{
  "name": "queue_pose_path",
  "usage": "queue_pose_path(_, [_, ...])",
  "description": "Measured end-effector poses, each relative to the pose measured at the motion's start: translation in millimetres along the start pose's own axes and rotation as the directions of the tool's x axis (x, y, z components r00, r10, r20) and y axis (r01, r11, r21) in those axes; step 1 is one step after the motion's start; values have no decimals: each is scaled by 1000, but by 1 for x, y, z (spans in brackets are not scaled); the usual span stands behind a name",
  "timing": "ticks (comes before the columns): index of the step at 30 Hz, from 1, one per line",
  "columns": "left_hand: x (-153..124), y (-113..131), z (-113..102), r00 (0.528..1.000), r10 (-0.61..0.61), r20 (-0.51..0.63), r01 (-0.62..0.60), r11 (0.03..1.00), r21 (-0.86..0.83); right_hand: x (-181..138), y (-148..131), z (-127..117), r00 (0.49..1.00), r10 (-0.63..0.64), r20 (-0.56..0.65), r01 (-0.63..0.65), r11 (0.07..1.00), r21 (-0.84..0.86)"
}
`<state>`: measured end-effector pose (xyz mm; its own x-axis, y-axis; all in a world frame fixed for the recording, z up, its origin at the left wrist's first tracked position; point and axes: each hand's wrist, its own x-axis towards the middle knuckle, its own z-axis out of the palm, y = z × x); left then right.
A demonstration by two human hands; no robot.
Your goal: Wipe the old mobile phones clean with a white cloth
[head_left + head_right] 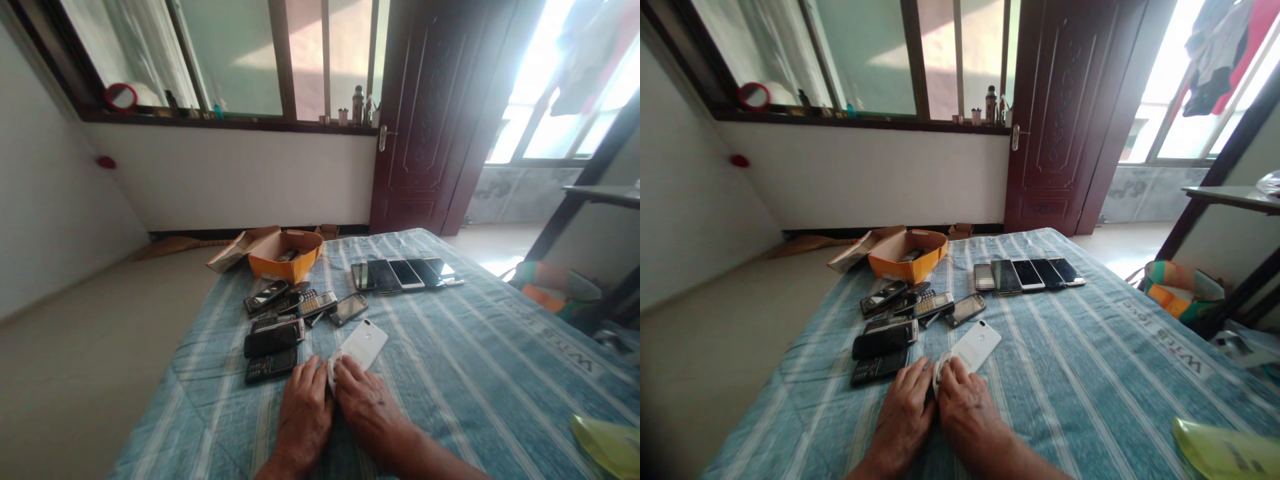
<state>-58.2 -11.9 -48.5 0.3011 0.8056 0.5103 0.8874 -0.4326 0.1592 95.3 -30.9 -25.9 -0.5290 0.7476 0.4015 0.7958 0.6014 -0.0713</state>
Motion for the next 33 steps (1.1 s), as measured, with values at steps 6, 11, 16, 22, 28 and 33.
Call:
queue_pose_path(6, [0,-4,0,1000,28,-14,-28,1000,-2,26,5,-5,998,13,66,-11,999,-41])
queue_pose_path(11, [1,-3,-3,999,32,8,-33,999,41,17,5,4,1000,4,11,-3,997,-79])
queue_pose_path(16, [0,-1,0,1000,1,30,-3,997,75,-9,7,16,997,-18,-70,12,996,-86])
queue_pose_path(22, [2,0,-4,999,13,33,-14,999,34,17,12,-1,999,-9,49,13,996,-88])
queue_pose_path(28, [3,1,-7,1000,17,23,-18,1000,18,39,13,-9,992,18,126,-6,996,-89])
queue_pose_path(33, [2,1,-5,1000,17,27,-18,999,38,6,6,8,1000,13,-2,-13,991,-131])
